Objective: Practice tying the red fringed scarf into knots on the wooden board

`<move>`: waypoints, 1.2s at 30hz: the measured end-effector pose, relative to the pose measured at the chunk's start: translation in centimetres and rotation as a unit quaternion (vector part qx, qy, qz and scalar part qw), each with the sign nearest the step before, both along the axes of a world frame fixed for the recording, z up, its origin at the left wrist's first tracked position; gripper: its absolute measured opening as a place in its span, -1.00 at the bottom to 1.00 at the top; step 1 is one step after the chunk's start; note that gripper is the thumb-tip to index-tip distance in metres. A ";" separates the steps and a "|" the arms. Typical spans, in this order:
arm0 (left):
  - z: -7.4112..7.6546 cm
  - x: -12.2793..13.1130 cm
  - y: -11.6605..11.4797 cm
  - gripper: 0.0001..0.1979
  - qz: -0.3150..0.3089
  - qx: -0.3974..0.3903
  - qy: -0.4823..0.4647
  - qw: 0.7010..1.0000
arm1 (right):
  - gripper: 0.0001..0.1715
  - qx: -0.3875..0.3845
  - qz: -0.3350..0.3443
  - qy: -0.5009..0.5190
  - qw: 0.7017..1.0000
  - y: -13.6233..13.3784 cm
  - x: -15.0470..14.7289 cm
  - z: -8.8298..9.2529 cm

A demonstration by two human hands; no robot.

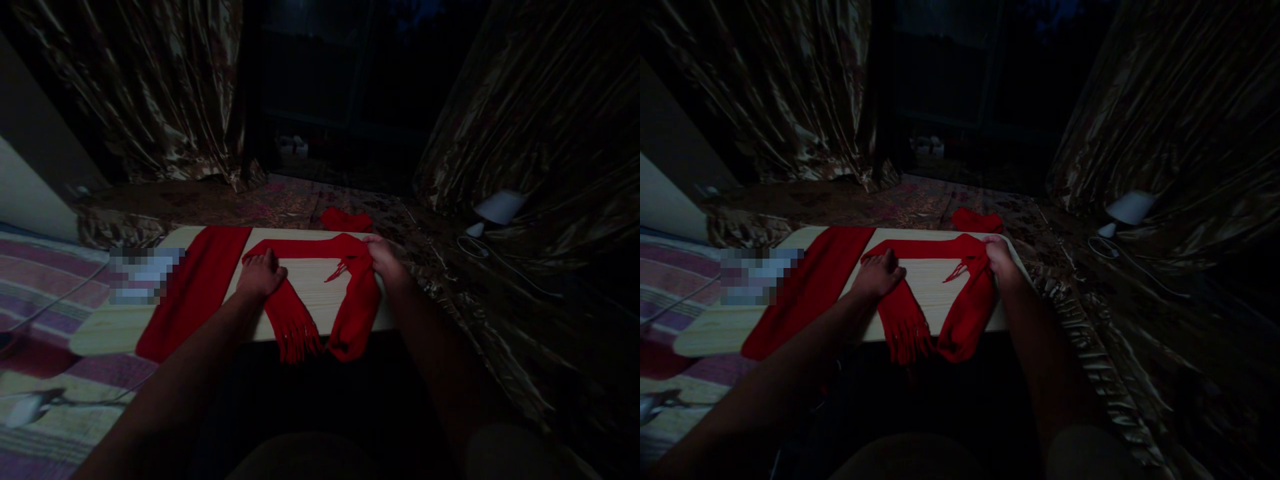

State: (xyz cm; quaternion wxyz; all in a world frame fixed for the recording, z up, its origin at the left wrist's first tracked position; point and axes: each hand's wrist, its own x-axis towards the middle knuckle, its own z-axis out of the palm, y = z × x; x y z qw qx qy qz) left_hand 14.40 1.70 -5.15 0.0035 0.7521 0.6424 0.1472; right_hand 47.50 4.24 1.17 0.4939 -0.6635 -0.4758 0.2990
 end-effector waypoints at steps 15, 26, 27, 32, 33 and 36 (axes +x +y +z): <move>-0.2 0.0 0.1 -0.22 0.001 0.005 0.007 1.000 | 0.00 -0.107 0.069 -0.434 0.892 -7.9 -0.5 1.3; 0.1 0.1 -0.1 -0.17 0.007 0.000 0.005 1.000 | -0.08 -0.125 0.019 -0.591 0.796 -5.0 4.7 0.9; 0.0 0.1 -0.1 -0.17 0.007 -0.001 0.006 1.000 | -0.11 -0.113 0.018 -0.598 0.793 -4.7 4.8 0.8; 0.0 0.1 0.0 -0.17 0.006 -0.003 0.007 1.000 | -0.38 0.026 0.100 -0.608 0.787 -4.4 2.0 -0.2; 0.0 0.1 0.0 -0.17 0.005 -0.001 0.007 1.000 | -0.39 0.032 0.132 -0.603 0.786 -4.4 1.2 -0.4; 0.1 0.1 -0.1 -0.18 0.006 0.000 0.003 1.000 | -0.40 -0.018 0.202 -0.604 0.770 -4.2 -1.0 -0.9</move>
